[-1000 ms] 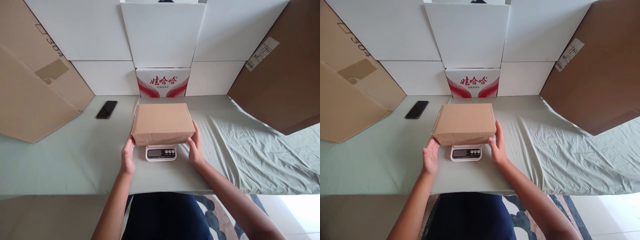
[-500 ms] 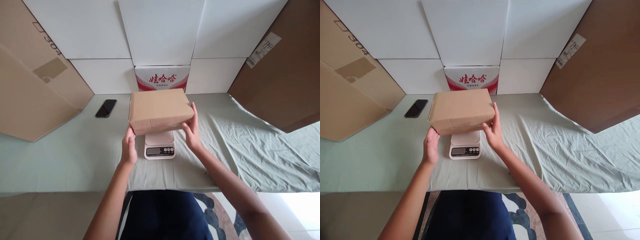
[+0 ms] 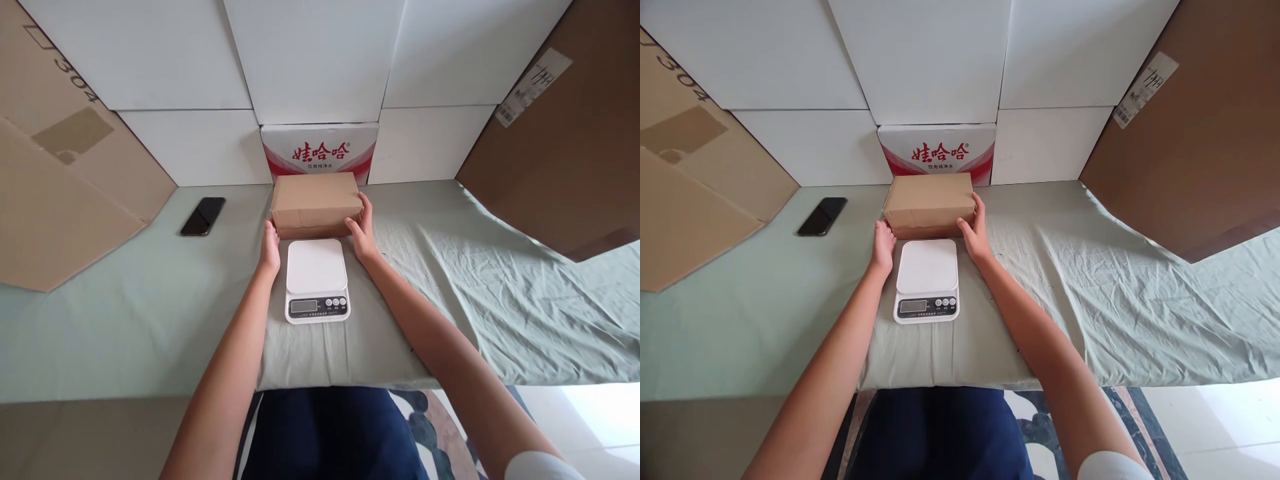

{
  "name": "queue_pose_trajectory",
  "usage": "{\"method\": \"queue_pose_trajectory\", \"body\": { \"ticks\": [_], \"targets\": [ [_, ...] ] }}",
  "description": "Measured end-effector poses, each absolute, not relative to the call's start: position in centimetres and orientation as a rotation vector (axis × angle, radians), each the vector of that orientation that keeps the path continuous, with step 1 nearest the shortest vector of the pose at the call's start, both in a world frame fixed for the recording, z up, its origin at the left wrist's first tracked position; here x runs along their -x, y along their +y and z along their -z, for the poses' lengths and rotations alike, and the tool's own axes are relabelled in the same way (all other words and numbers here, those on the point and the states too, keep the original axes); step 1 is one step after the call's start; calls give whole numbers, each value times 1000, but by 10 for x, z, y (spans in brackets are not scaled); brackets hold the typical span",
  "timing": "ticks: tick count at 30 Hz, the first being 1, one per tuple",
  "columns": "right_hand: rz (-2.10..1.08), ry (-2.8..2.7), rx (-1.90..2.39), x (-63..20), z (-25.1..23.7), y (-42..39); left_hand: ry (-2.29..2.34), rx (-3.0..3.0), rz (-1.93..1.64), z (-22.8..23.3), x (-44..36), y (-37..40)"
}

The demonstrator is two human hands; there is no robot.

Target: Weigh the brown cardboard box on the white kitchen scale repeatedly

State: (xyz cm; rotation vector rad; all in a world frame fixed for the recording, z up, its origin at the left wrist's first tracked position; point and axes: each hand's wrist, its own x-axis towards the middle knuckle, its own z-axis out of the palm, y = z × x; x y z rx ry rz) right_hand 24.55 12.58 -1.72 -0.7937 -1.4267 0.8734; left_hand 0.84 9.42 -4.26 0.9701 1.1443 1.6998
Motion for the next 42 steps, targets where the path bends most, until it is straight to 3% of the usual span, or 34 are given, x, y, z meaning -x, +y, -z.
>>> {"method": "queue_pose_trajectory", "body": {
  "ticks": [15, 26, 42],
  "targets": [
    [-988, -1250, 932, -261, 30, 123, 1289, -956, -1701, 37, 8, 88],
    [-1102, -1265, 975, -260, 32, 130, 1146, -953, -1639, 33, 15, 89],
    [-940, -1512, 872, -255, 19, 128, 1147, -993, -1570, 31, 6, 90]
  ]
}}
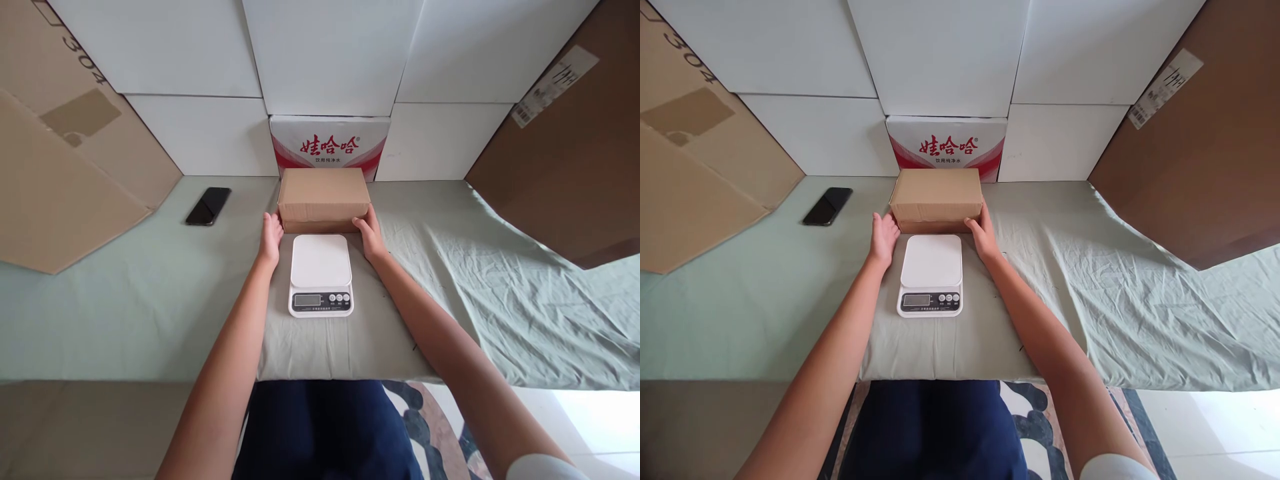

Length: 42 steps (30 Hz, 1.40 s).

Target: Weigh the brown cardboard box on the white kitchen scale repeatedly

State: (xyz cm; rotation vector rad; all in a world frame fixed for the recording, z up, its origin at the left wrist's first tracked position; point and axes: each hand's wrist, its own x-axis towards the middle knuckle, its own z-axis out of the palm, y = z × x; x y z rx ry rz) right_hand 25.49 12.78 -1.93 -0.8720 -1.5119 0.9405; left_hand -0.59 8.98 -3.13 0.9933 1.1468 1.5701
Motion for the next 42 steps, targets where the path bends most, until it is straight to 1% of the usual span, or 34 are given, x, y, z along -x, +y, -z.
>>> {"method": "queue_pose_trajectory", "body": {
  "ticks": [7, 11, 16, 19, 23, 27, 34, 42],
  "targets": [
    [-963, -1554, 820, -253, 17, 123, 1141, -992, -1583, 28, 8, 90],
    [-934, -1561, 755, -251, 11, 111, 1169, -1071, -1663, 22, 6, 79],
    [-907, -1550, 690, -254, -4, 84, 1138, -1365, -1798, 5, -8, 29],
    [-896, -1549, 661, -260, -7, 57, 1090, -1421, -1824, -1, -17, -10],
    [-907, -1515, 727, -269, 8, 17, 1095, -1380, -1749, 4, -23, -49],
    [-930, -1502, 762, -276, 22, -8, 1084, -1351, -1657, 13, -22, -65],
    [-956, -1505, 840, -277, 25, -15, 1100, -1285, -1641, 22, -18, -77],
    [-972, -1515, 869, -278, 24, -18, 1179, -1254, -1632, 21, -19, -83]
  ]
}}
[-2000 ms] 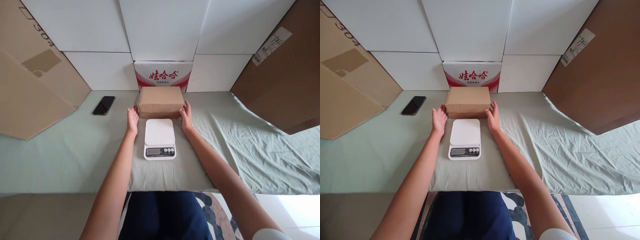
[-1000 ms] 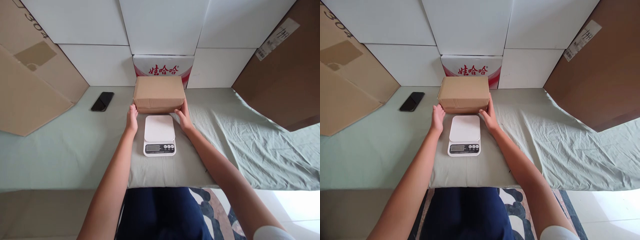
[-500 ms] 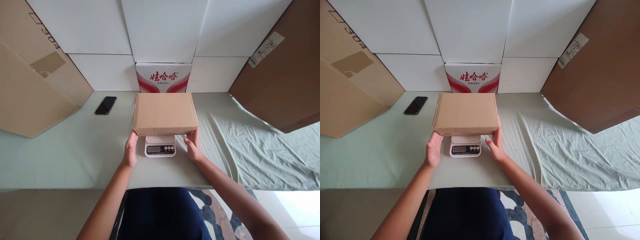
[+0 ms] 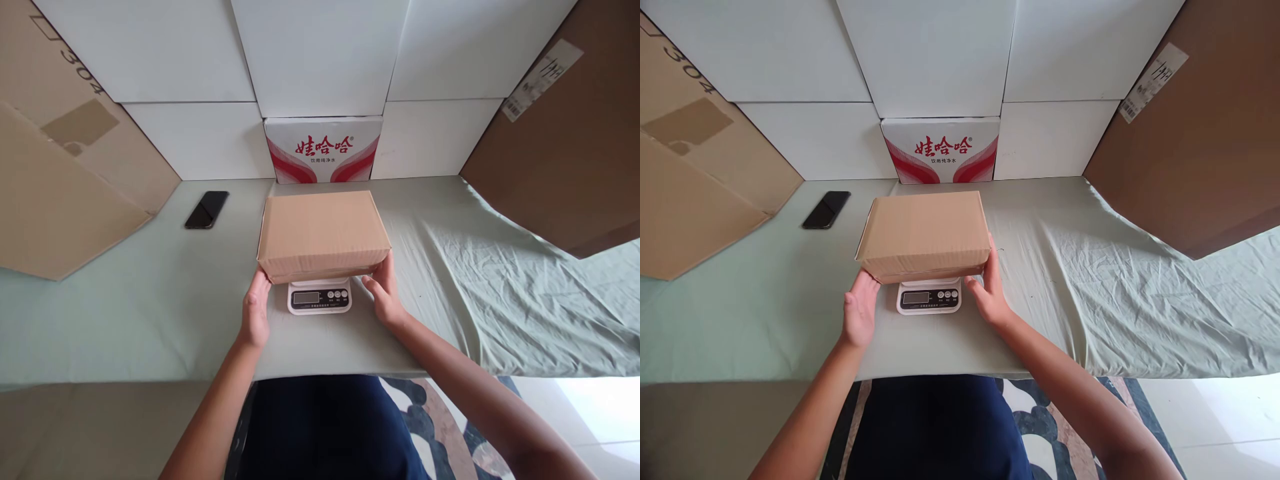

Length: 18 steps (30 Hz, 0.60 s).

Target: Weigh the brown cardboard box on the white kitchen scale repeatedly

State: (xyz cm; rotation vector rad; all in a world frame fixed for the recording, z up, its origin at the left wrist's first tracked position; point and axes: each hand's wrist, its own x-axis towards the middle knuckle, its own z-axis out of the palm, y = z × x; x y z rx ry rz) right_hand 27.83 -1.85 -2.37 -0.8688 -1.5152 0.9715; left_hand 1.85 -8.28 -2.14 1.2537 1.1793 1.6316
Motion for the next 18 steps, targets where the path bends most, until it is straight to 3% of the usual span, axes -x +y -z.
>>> {"method": "queue_pose_trajectory", "body": {
  "ticks": [18],
  "targets": [
    [-968, -1452, 831, -280, 25, -20, 1200, -1196, -1693, 24, -16, -78]
  ]
}}
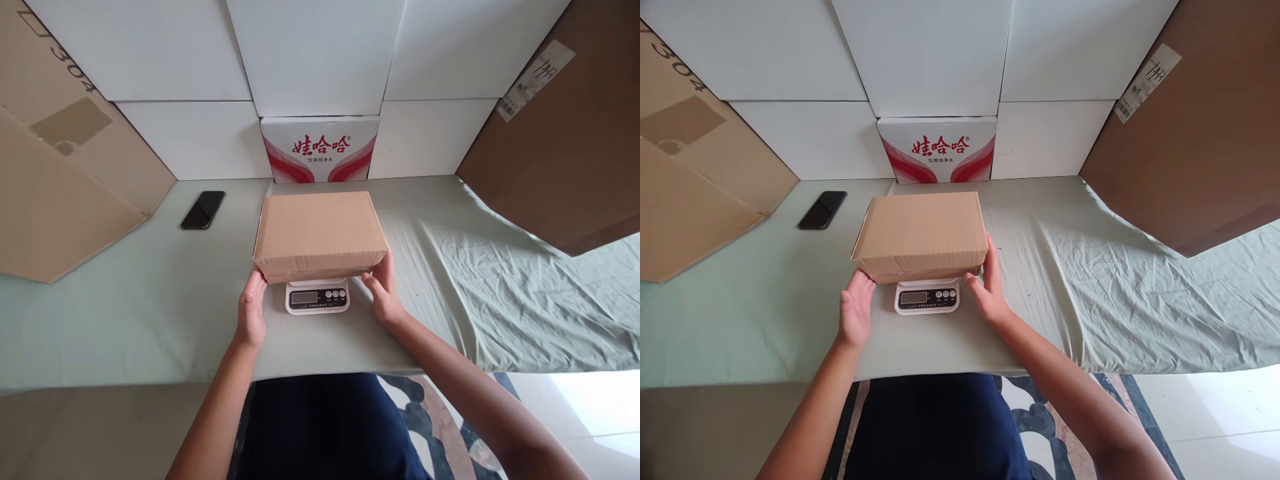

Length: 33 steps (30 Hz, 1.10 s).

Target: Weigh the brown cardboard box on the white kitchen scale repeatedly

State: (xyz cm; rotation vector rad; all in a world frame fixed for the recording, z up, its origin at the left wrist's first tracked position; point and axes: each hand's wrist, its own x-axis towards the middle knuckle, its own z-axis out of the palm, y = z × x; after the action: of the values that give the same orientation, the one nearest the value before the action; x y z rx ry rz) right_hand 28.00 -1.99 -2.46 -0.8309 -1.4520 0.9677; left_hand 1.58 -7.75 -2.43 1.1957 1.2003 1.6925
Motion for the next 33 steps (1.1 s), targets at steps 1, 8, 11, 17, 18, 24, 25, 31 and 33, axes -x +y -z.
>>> {"method": "queue_pose_trajectory", "body": {
  "ticks": [1, 8, 11, 17, 18, 24, 25, 31, 33],
  "targets": [
    [-962, -1440, 827, -280, 25, -20, 1194, -1201, -1706, 24, -15, -77],
    [-933, -1380, 825, -281, 24, -18, 1184, -1166, -1772, 25, -10, -74],
    [-908, -1422, 849, -278, 23, -20, 1186, -1162, -1682, 29, -10, -74],
    [-829, -1499, 891, -271, 19, -29, 1177, -1195, -1606, 28, -11, -74],
    [-827, -1498, 899, -271, 19, -29, 1176, -1200, -1605, 27, -12, -74],
    [-816, -1501, 917, -270, 18, -32, 1183, -1223, -1609, 23, -13, -73],
    [-818, -1500, 920, -270, 18, -32, 1184, -1222, -1609, 23, -13, -73],
    [-810, -1501, 931, -269, 19, -32, 1190, -1223, -1604, 24, -12, -73],
    [-818, -1489, 907, -270, 20, -31, 1211, -1195, -1621, 24, -11, -73]
  ]
}}
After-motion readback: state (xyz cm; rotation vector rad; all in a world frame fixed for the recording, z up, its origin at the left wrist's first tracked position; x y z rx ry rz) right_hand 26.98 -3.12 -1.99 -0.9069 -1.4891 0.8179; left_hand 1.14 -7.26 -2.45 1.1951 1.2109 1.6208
